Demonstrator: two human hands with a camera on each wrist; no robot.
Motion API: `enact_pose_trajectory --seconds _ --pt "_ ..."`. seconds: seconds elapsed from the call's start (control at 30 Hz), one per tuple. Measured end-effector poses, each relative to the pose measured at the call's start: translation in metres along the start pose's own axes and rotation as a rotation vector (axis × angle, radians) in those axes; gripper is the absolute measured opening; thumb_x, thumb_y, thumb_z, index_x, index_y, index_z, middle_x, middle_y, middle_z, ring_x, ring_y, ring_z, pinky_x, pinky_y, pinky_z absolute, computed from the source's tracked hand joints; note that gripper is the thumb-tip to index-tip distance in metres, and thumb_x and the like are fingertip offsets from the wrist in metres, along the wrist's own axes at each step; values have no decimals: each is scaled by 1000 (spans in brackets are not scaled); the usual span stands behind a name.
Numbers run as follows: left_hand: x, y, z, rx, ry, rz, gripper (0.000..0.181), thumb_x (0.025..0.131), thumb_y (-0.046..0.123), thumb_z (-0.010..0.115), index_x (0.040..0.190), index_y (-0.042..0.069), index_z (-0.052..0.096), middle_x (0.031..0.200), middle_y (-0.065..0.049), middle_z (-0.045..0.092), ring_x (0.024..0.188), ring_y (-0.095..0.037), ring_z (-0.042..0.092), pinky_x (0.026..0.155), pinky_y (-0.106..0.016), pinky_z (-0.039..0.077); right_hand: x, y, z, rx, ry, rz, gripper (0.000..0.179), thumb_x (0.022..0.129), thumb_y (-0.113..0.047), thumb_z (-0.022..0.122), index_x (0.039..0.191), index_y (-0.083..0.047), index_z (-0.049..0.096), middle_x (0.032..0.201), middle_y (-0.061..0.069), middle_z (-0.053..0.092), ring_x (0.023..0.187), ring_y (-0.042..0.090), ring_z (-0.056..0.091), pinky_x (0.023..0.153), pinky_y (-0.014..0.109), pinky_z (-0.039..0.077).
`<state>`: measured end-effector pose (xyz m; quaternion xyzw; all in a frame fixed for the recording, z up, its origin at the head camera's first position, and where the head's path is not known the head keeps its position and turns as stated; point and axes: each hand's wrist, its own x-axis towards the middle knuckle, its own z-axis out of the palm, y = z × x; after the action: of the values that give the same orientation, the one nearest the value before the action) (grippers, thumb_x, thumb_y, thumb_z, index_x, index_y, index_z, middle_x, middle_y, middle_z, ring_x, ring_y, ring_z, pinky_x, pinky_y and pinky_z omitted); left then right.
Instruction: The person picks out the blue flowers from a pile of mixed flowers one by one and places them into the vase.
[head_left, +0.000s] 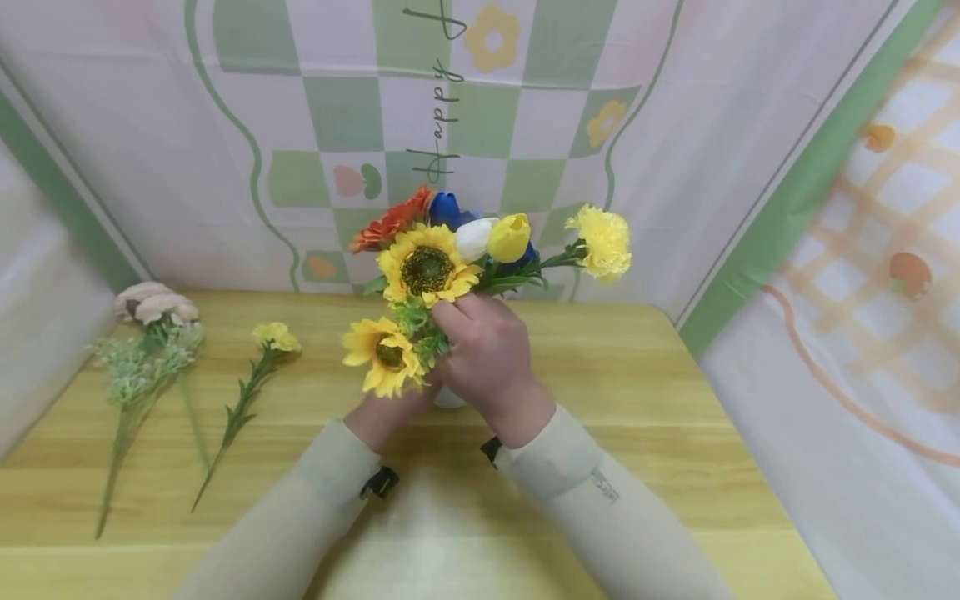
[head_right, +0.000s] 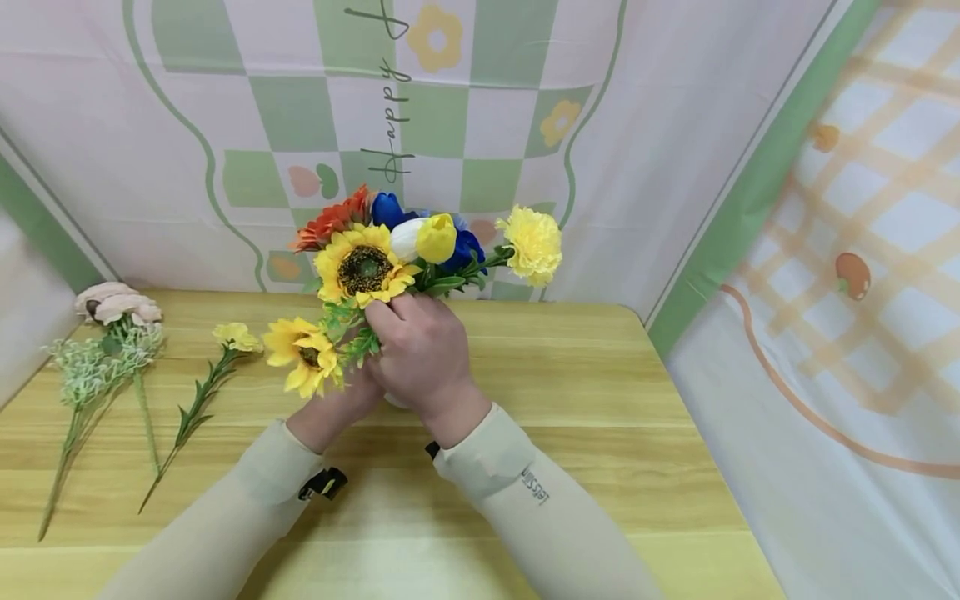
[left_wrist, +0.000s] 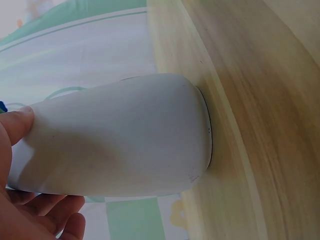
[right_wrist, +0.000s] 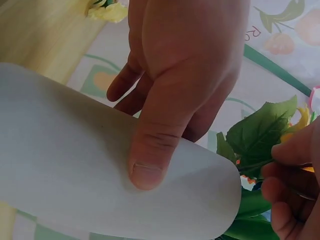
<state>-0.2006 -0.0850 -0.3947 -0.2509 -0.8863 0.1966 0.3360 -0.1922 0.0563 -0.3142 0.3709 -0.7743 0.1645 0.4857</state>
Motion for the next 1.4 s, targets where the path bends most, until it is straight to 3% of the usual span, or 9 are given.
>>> enact_pose_trajectory --seconds 0.03,0.1,0.23,0.37,0.47,0.6,0.73,0.97,1.4 --pt "0 1 -1 -292 84 -67 24 91 2 59 108 -13 54 105 -18 60 109 -30 57 106 -38 42 0 0 1 -11 2 3 17 89 -16 57 73 -9 58 64 3 48 53 21 45 47 34 42" --pt "1 1 2 -685 222 -158 29 86 0 64 110 -12 53 104 -22 58 108 -37 56 106 -43 42 0 1 4 -34 -7 22 13 84 -13 58 72 -9 56 63 3 47 52 22 45 45 35 41" --pt "4 2 7 -986 315 -298 53 83 4 65 129 -11 45 120 -25 56 117 -39 52 107 -47 39 2 1 10 -74 -65 115 7 73 -7 62 70 -10 56 62 4 48 51 21 45 39 35 39" --pt "5 2 6 -1103 214 -414 60 82 7 67 136 -8 45 121 -23 59 114 -36 55 103 -45 43 5 -1 13 -100 -163 248 12 73 -8 65 65 -10 57 64 5 54 53 22 51 38 36 42" --pt "6 3 3 -1101 96 -492 45 84 8 66 124 -7 54 101 -18 63 94 -33 61 87 -46 53 6 -4 10 -100 -238 318 11 75 -10 65 66 -10 60 70 6 59 61 25 56 41 40 47" --pt "8 3 -1 -1056 6 -535 38 84 7 63 119 -6 58 96 -18 63 91 -36 61 89 -51 51 2 -5 5 -78 -226 285 4 75 -11 63 73 -7 62 76 8 60 65 26 56 44 41 48" --pt "6 3 0 -1053 52 -526 38 78 0 63 116 -4 61 97 -18 65 94 -37 62 93 -54 48 -4 -5 7 -46 -120 161 13 76 -17 63 79 -5 61 79 11 58 64 27 53 42 39 47" --pt "7 2 1 -827 136 -399 47 75 0 67 120 -7 53 97 -19 58 82 -34 58 65 -49 54 -1 -6 14 -39 -33 75 12 86 -10 64 75 -5 63 75 10 57 66 27 55 48 37 50" --pt "10 1 1 -959 86 -437 53 86 10 68 132 -6 48 113 -23 56 92 -37 58 74 -55 52 4 -5 12 -138 -246 219 15 89 -18 66 77 -8 66 81 6 64 68 25 60 48 38 52"
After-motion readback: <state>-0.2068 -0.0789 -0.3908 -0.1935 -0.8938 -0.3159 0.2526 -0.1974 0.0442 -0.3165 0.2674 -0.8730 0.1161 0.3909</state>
